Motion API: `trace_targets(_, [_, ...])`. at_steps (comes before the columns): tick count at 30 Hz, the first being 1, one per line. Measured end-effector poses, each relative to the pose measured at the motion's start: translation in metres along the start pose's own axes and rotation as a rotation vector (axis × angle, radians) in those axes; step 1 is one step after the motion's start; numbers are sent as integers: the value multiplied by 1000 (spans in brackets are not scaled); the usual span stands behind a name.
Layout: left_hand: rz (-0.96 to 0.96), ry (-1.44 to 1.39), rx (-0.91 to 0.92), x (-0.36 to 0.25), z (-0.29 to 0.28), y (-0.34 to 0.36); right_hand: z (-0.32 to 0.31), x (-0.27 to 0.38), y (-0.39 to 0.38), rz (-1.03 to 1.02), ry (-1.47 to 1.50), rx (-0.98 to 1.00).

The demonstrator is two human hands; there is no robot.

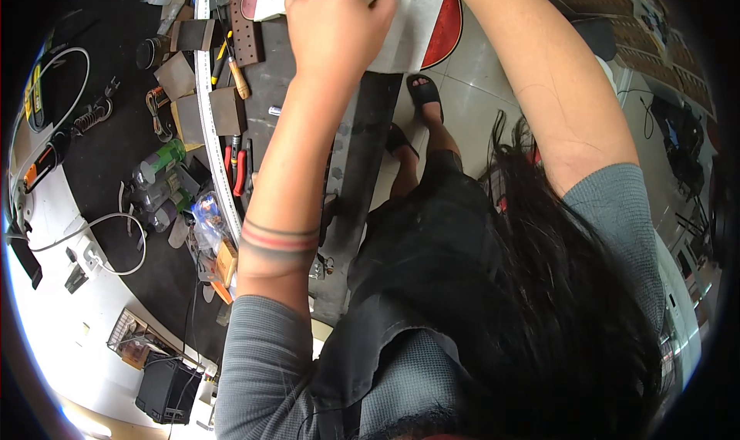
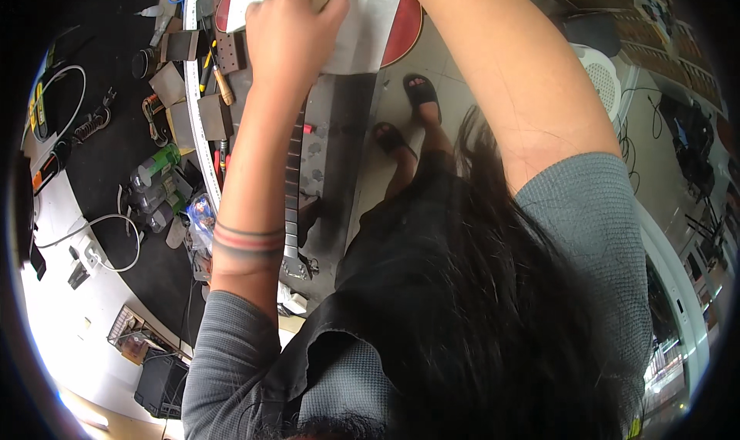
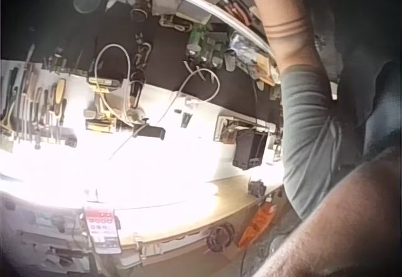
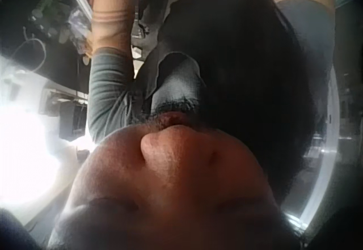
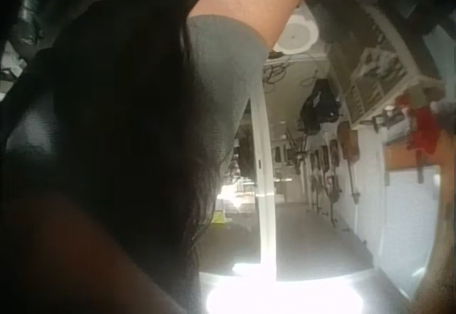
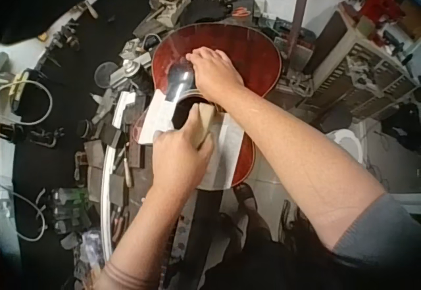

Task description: The person sands the fretboard of a red acoustic guitar using a sanding block, moving back and forth along the frets. They then use a brush to sweep away dust from the fretboard. Finally, the person uses a red marker to draw lines along the fretboard edges.

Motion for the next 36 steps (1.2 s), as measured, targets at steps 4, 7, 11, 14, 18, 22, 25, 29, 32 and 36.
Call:
trace_targets(4, [74,72,25,21,-2,-65,-8,-2,-3,9,7,34])
trace_targets(7, [-69,38,196,22,-43,-146,-13,-7,-7,23,-5,40])
trace_targets(11, [-19,37,142,23,-32,-126,-11,-8,-8,28,-16,26])
trace_targets(14, [24,72,79,14,1,-37,-6,-5,-1,26,2,12])
trace_targets(18, [-26,18,21,9,-1,-10,2,-1,-1,0,-11,-16])
trace_targets(22, [-15,45,139,23,-25,-121,-9,-10,-7,43,-17,48])
trace_targets(25, [-142,2,240,19,-52,-150,-15,-2,-5,22,-19,105])
trace_targets(29, [-16,71,118,19,3,-52,-9,-5,-4,27,-41,49])
trace_targets(32, [-48,-1,40,4,1,-7,0,5,2,23,9,47])
trace_targets(36, [26,63,68,19,-1,-72,-8,-6,-5,25,-12,67])
Point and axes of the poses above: each hand's wrist, its own y-axis towards the middle knuckle, its own z-axis out of the palm, x = y × z, the point moved 2 cm from there along y, towards the middle knuckle, and after that the axes turned 5 degrees about -y, right-handed, at the moved point
